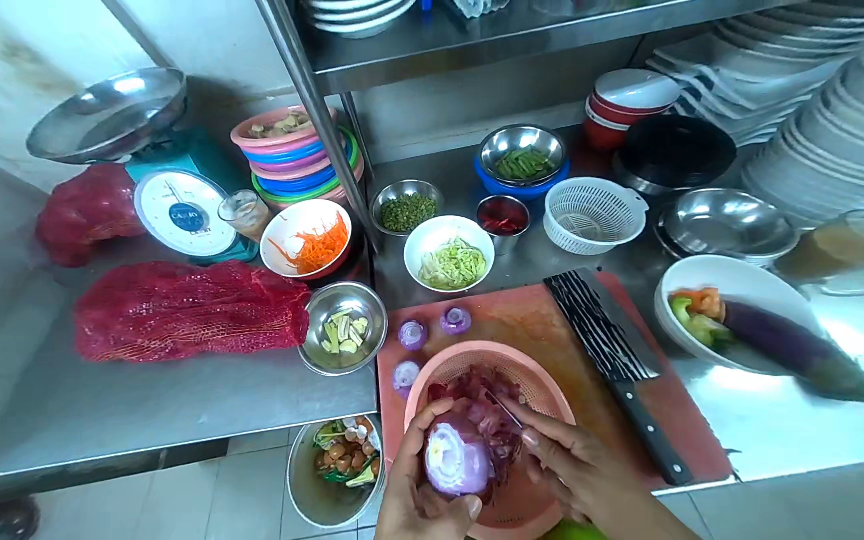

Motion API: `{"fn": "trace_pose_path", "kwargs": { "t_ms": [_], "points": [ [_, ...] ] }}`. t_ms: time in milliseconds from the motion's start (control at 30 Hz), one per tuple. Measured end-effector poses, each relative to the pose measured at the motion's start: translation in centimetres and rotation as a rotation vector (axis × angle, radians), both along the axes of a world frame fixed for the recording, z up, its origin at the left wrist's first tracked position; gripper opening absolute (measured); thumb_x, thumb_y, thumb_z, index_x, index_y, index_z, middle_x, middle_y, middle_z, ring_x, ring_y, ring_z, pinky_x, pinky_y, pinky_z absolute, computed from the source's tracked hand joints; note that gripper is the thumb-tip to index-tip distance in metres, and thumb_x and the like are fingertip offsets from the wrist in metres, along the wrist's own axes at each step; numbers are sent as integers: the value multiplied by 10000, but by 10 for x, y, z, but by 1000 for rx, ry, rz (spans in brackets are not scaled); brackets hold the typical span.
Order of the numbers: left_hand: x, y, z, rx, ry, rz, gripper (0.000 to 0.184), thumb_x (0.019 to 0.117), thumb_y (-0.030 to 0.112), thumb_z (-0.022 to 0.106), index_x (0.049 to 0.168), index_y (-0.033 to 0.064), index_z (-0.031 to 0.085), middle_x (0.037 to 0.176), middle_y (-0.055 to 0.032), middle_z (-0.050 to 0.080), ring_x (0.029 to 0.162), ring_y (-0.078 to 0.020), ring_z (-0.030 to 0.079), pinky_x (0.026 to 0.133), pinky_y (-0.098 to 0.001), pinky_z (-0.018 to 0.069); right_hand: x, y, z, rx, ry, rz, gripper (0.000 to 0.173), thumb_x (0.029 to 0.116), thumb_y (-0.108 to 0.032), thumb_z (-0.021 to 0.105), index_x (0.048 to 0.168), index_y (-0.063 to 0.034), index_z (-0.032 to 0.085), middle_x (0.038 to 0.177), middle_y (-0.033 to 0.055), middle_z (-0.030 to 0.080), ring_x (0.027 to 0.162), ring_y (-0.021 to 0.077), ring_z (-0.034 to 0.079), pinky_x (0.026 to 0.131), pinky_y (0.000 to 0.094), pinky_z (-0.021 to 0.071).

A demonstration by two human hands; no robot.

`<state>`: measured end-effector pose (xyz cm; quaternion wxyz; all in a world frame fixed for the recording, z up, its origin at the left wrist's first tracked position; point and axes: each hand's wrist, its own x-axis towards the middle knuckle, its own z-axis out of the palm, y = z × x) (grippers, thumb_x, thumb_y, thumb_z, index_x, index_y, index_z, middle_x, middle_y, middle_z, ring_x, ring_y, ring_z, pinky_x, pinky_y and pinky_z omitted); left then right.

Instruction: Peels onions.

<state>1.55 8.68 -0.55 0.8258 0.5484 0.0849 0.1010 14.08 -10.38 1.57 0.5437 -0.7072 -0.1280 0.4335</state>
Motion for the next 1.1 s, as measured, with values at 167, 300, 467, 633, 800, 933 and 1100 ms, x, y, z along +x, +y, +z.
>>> {"fn": "trace_pose_path", "kwargs": {
  "t_ms": [167, 300, 467, 633, 800, 933, 1100],
  "points": [
    [-2, 1, -11, -285, -50, -56, 874, 852, 244, 787, 1555, 48, 307, 1511, -61, 464, 1215, -158, 586, 983, -362, 529, 8, -2, -3, -146, 3, 87, 452, 1099, -241, 402, 1541, -176, 466, 812, -11, 611, 520, 77, 487, 463, 242, 413],
    [-5, -6, 0, -250, 99, 41, 867, 841, 337, 812, 1482, 2, 333, 1373, -91, 553, 1120, -174, 636, 911, -367, 575, 12, -3, -9, -269, -67, 146, 446, 1105, -277, 395, 1543, -245, 474, 852, 14, 646, 588, 113, 544, 523, 285, 455],
    [-6, -6, -4, -267, 80, 43, 713, 823, 277, 827, 1375, 27, 453, 1243, -74, 625, 1012, -158, 665, 832, -336, 588, 22, -2, 1, -422, -162, 310, 581, 1109, -308, 399, 1644, -173, 216, 974, 118, 685, 794, 224, 662, 770, 412, 552],
    [-2, -11, -7, -641, -49, -17, 624, 878, 279, 768, 1443, 124, 556, 1332, -132, 625, 969, -174, 683, 763, -300, 585, 38, -7, 10, -420, -256, 440, 512, 1110, -255, 407, 1616, -257, 328, 1197, 153, 691, 977, 270, 683, 924, 463, 522],
    [-16, -24, 6, -892, -103, 1, 495, 865, 373, 747, 1287, 119, 689, 1110, -115, 724, 873, -162, 706, 742, -268, 568, 51, -1, 10, -488, -291, 565, 474, 1114, -235, 377, 1584, -292, 400, 1242, 151, 690, 1073, 303, 674, 989, 492, 488],
    [-22, -25, 13, -712, -75, 110, 493, 890, 380, 731, 1306, 122, 668, 1115, -119, 720, 867, -160, 705, 740, -277, 574, 60, -5, 7, -474, -309, 576, 497, 1113, -245, 378, 1609, -249, 350, 1131, 176, 707, 969, 322, 689, 925, 502, 518],
    [-5, -46, 0, -142, 183, 333, 754, 804, 324, 837, 1387, -13, 495, 1276, -118, 644, 1006, -174, 679, 800, -339, 595, 61, -21, 17, 105, 111, 464, 548, 1092, -251, 404, 1623, -185, 287, 898, 9, 680, 522, 76, 511, 458, 255, 448]
  ]
}}
